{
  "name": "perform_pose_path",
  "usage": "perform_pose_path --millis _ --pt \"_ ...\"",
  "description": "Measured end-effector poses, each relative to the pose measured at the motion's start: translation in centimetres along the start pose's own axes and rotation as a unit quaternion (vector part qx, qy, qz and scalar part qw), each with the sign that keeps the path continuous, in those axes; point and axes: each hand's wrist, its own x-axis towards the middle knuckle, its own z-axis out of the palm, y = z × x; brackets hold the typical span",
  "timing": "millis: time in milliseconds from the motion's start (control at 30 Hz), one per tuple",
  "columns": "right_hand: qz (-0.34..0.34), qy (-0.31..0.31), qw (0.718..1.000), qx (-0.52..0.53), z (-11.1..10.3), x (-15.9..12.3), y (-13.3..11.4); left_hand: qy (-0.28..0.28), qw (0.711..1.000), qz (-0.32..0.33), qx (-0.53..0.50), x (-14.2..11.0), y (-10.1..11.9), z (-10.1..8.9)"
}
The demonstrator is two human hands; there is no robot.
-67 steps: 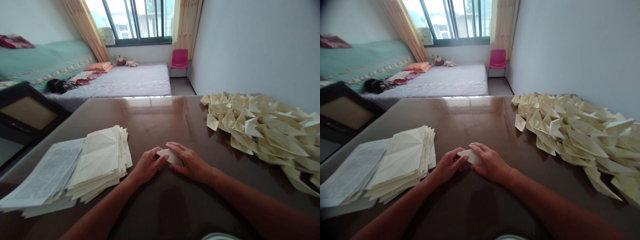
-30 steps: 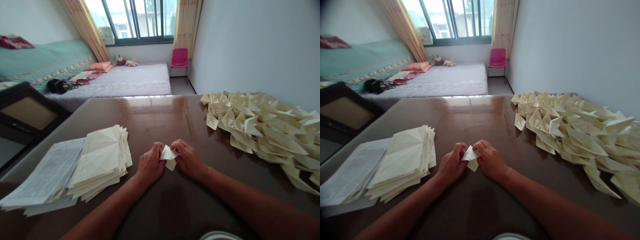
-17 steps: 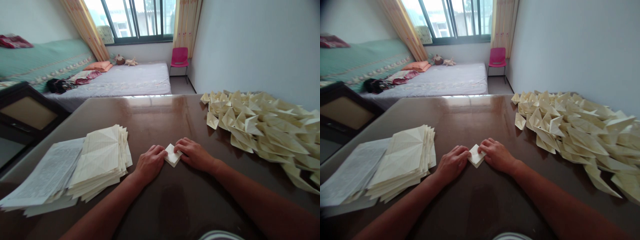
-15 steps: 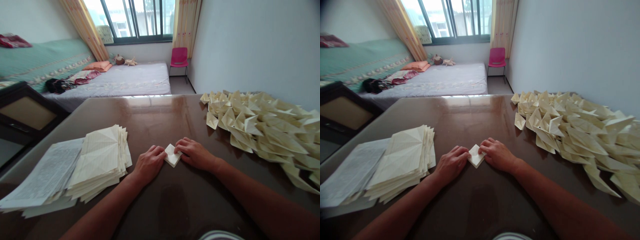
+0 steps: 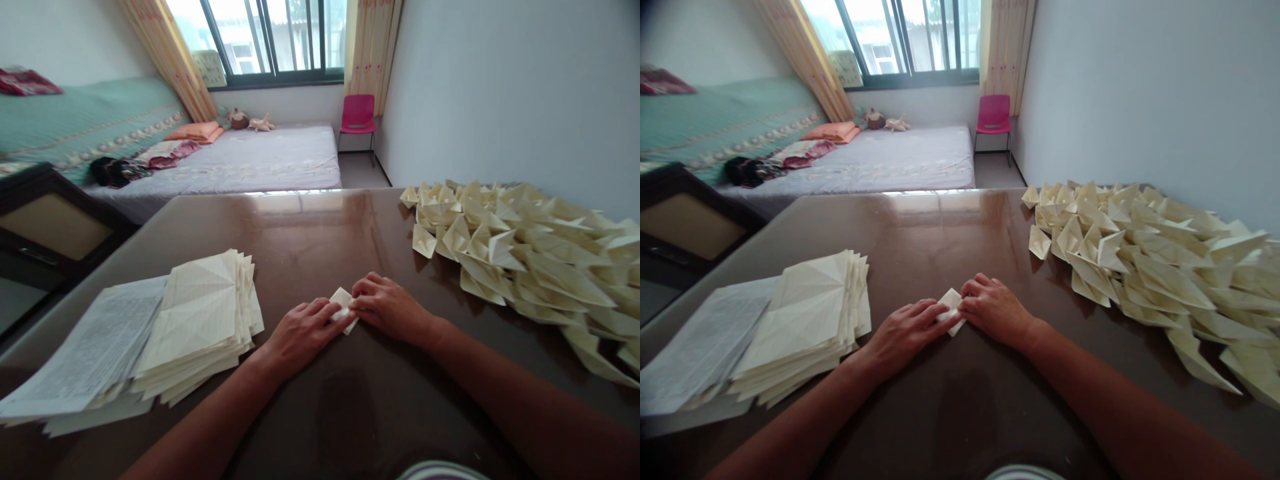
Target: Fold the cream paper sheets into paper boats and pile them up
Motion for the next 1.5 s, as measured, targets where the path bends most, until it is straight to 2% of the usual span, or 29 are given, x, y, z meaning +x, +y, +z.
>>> perform_pose_path --millis 100,200,367,500,667,900,1067,1233,1367,1500 --pt "0.006 -0.009 1.000 -0.002 0.2 0.1 -0.1 -0.022 0.999 -0.010 0.023 0.0 0.2 0.0" --pt "0.012 -0.003 1.000 -0.007 0.6 0.1 -0.3 -0.017 0.999 -0.017 0.028 0.0 0.2 0.1" --pt "-0.032 -0.044 0.998 -0.012 1.5 -0.4 -0.6 0.006 0.999 -0.013 0.037 -0.1 0.0 0.3" --pt "-0.025 -0.068 0.997 -0.016 1.6 -0.9 -0.5 0.016 1.000 -0.010 0.008 0.0 -0.1 0.4" --pt "-0.020 -0.081 0.996 -0.025 1.4 -0.7 -0.2 0.067 0.996 -0.009 -0.055 0.1 -0.3 0.8" --pt "-0.014 -0.115 0.993 -0.038 1.0 -0.8 0.5 0.057 0.997 -0.010 -0.054 0.0 -0.3 1.0" --pt "0.001 -0.103 0.993 -0.060 -0.3 -1.2 0.1 0.052 0.997 -0.007 -0.052 -0.2 -0.6 0.9" --pt "-0.001 -0.081 0.995 -0.059 -0.5 -1.0 -0.1 0.042 0.999 -0.021 -0.020 -0.1 -0.4 0.6" --pt "-0.005 -0.084 0.996 -0.022 -0.7 -0.8 0.2 0.035 0.999 -0.034 -0.001 0.0 -0.4 0.6" --pt "-0.013 -0.078 0.996 0.034 -1.0 -0.4 0.3 0.055 0.997 -0.055 0.007 -0.3 -0.5 0.8"
